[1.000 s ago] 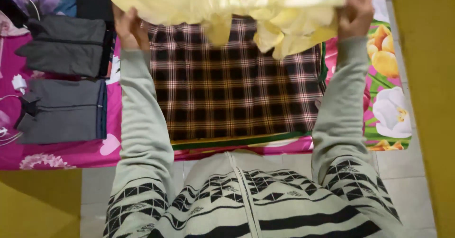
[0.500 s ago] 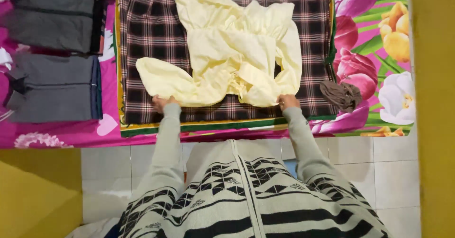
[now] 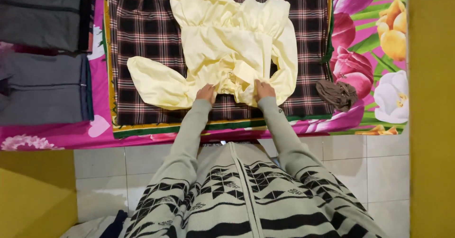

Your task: Folding various items of clothing on a bed.

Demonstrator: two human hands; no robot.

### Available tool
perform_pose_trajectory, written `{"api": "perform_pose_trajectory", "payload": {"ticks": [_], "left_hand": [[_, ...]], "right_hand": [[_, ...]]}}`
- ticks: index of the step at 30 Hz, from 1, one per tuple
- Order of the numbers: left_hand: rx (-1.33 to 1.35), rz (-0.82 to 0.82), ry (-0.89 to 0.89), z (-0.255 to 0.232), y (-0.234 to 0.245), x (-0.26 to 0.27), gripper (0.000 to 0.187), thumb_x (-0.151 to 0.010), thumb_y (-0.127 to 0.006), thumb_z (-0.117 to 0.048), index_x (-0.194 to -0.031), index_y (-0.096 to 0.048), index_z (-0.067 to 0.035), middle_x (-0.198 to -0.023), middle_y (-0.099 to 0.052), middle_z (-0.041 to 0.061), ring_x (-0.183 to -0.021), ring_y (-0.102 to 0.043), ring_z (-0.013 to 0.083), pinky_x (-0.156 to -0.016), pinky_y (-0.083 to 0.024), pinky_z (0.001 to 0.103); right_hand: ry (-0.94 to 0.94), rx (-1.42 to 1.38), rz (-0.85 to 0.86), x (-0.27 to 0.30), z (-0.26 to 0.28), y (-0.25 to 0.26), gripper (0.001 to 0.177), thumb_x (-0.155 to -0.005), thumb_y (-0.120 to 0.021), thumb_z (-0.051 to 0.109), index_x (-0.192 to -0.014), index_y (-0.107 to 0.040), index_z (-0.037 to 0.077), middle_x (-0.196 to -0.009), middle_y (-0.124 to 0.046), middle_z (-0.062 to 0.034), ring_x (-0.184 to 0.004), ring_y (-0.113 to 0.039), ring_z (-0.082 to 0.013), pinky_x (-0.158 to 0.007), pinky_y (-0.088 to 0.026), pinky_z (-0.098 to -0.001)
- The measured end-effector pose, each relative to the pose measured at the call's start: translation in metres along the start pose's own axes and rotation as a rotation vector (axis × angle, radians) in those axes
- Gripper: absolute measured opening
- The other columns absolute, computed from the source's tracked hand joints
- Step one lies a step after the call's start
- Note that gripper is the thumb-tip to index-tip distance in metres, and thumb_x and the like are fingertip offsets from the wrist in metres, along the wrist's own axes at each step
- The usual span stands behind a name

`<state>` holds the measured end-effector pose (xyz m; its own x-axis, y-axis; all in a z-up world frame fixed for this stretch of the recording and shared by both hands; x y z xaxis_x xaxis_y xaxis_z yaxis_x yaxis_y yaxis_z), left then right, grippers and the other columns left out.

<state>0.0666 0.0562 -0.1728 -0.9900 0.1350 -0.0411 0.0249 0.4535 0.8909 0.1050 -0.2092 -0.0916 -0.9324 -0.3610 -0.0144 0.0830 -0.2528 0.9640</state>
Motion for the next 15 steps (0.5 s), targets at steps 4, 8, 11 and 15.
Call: {"api": "perform_pose_trajectory", "payload": {"ticks": [4, 8, 11, 15], "left_hand": [[0.284, -0.120, -0.119, 0.002, 0.045, 0.042, 0.027, -0.087, -0.070, -0.008, -0.112, -0.065, -0.016, -0.111, -0.066, 0.009, -0.111, -0.064, 0.0322, -0.099, -0.054, 0.044], [0.203, -0.134, -0.329, -0.001, 0.068, 0.095, 0.031, -0.082, -0.067, -0.003, -0.112, -0.061, -0.010, -0.090, -0.060, 0.010, -0.088, -0.061, 0.0346, -0.079, -0.049, 0.047], [-0.010, -0.098, -0.427, 0.005, 0.051, 0.129, 0.034, -0.084, -0.068, -0.003, -0.116, -0.067, -0.012, -0.092, -0.060, 0.009, -0.086, -0.060, 0.0314, -0.073, -0.048, 0.046], [-0.237, 0.061, -0.243, 0.017, 0.027, 0.138, 0.020, -0.082, -0.069, -0.010, -0.101, -0.065, -0.015, -0.106, -0.060, 0.007, -0.101, -0.059, 0.0306, -0.077, -0.048, 0.045]], "right_hand": [[0.083, -0.112, -0.185, 0.035, -0.015, 0.001, 0.019, -0.092, -0.069, 0.008, -0.109, -0.070, 0.016, -0.103, -0.067, -0.0110, -0.098, -0.065, -0.0352, -0.081, -0.054, -0.0447], [0.252, -0.304, -0.127, 0.082, -0.008, 0.019, 0.017, -0.089, -0.067, 0.005, -0.105, -0.064, 0.008, -0.099, -0.063, -0.0155, -0.090, -0.063, -0.0356, -0.077, -0.054, -0.0428], [0.308, -0.264, 0.028, 0.117, -0.015, 0.002, 0.022, -0.084, -0.067, 0.004, -0.105, -0.065, 0.010, -0.099, -0.062, -0.0160, -0.087, -0.062, -0.0353, -0.072, -0.054, -0.0425], [0.387, -0.091, 0.180, 0.141, -0.035, -0.054, 0.026, -0.081, -0.067, 0.003, -0.104, -0.067, 0.015, -0.098, -0.063, -0.0115, -0.094, -0.062, -0.0324, -0.078, -0.053, -0.0427]]}}
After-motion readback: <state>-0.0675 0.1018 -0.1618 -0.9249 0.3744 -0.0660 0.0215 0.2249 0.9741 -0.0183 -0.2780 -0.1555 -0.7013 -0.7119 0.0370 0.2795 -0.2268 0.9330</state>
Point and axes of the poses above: each hand's wrist, its own x-axis away from the middle knuckle, its own y-axis out of the back of the hand, z = x × y, the point moved 7 cm from there along -x, towards the middle knuckle
